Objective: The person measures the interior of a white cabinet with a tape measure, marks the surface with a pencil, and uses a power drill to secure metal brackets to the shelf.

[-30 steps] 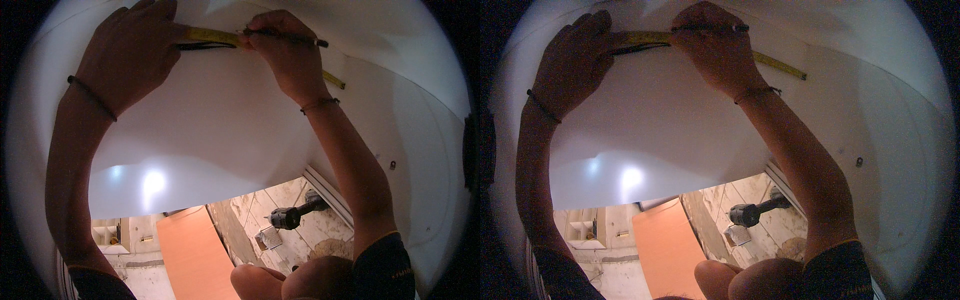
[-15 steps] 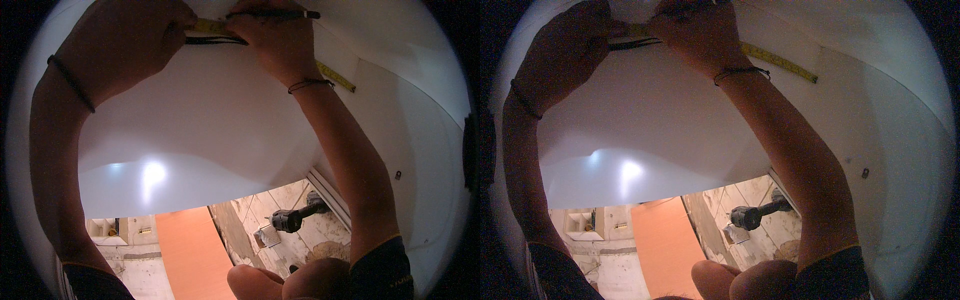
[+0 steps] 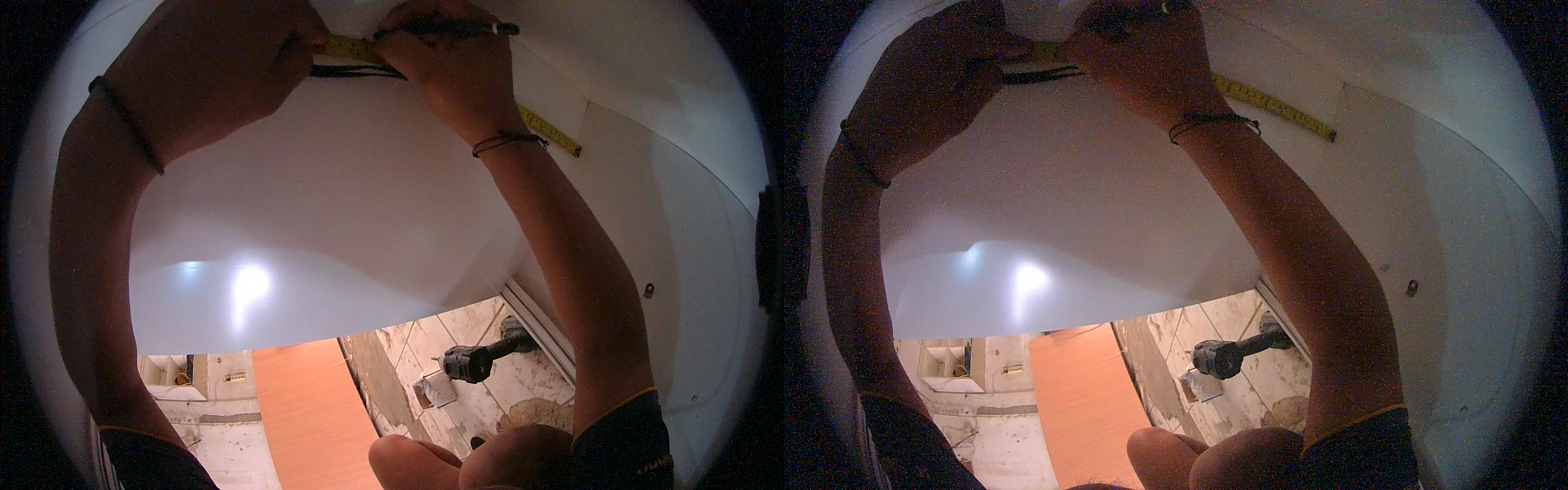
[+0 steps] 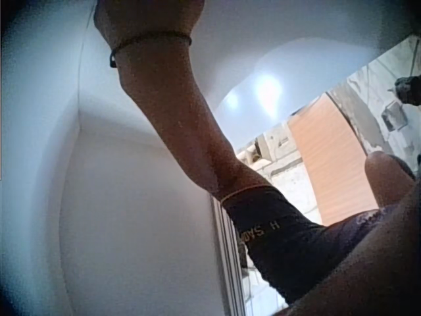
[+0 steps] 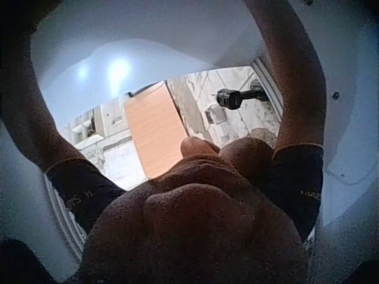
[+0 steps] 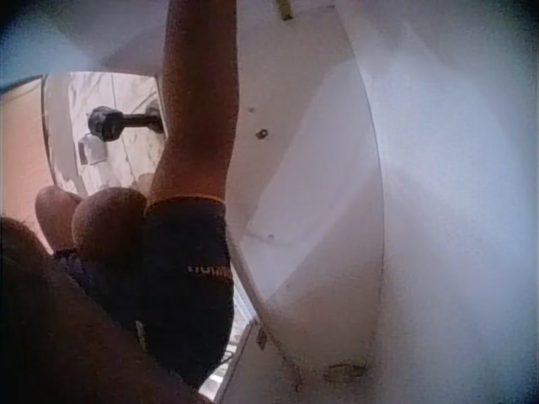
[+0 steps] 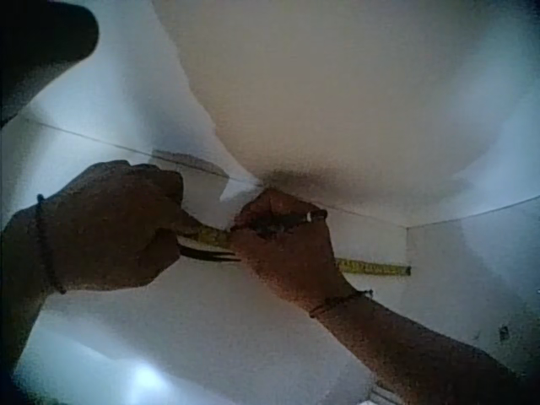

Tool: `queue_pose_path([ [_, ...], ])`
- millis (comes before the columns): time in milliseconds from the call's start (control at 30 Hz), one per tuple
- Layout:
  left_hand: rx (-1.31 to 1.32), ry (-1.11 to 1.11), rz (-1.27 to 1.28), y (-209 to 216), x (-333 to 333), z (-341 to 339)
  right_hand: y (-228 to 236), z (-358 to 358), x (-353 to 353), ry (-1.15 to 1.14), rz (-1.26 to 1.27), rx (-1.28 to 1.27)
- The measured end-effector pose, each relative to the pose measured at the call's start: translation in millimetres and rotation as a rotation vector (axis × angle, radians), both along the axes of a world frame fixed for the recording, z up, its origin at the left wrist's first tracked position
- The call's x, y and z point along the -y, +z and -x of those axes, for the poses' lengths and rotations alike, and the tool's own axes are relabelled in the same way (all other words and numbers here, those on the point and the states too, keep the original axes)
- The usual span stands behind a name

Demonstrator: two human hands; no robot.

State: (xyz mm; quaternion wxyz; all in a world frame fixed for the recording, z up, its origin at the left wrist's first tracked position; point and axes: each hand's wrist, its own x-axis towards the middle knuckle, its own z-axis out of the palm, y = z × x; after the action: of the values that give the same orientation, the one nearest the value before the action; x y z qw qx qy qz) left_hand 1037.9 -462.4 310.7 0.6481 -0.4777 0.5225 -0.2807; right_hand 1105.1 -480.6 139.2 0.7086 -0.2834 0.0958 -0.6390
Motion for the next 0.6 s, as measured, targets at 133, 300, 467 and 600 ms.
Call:
queue_pose_path([
  [133, 0.04, -0.027, -0.056, 9, -4, 4, 8, 2, -5, 0.002, 0.006, -0.017],
  [300, -0.006, -0.017, -0.057, -2, 8, -5, -9, -2, 4, -0.027, -0.012, 0.023],
  [467, 0.041, -0.005, -0.05, 8, -1, 3, 3, -2, -5, -0.041, 0.037, 0.036],
  [600, -0.001, -0.065, -0.058, 4, 0, -4, -3, -2, -1, -0.058, 0.034, 0.013],
])
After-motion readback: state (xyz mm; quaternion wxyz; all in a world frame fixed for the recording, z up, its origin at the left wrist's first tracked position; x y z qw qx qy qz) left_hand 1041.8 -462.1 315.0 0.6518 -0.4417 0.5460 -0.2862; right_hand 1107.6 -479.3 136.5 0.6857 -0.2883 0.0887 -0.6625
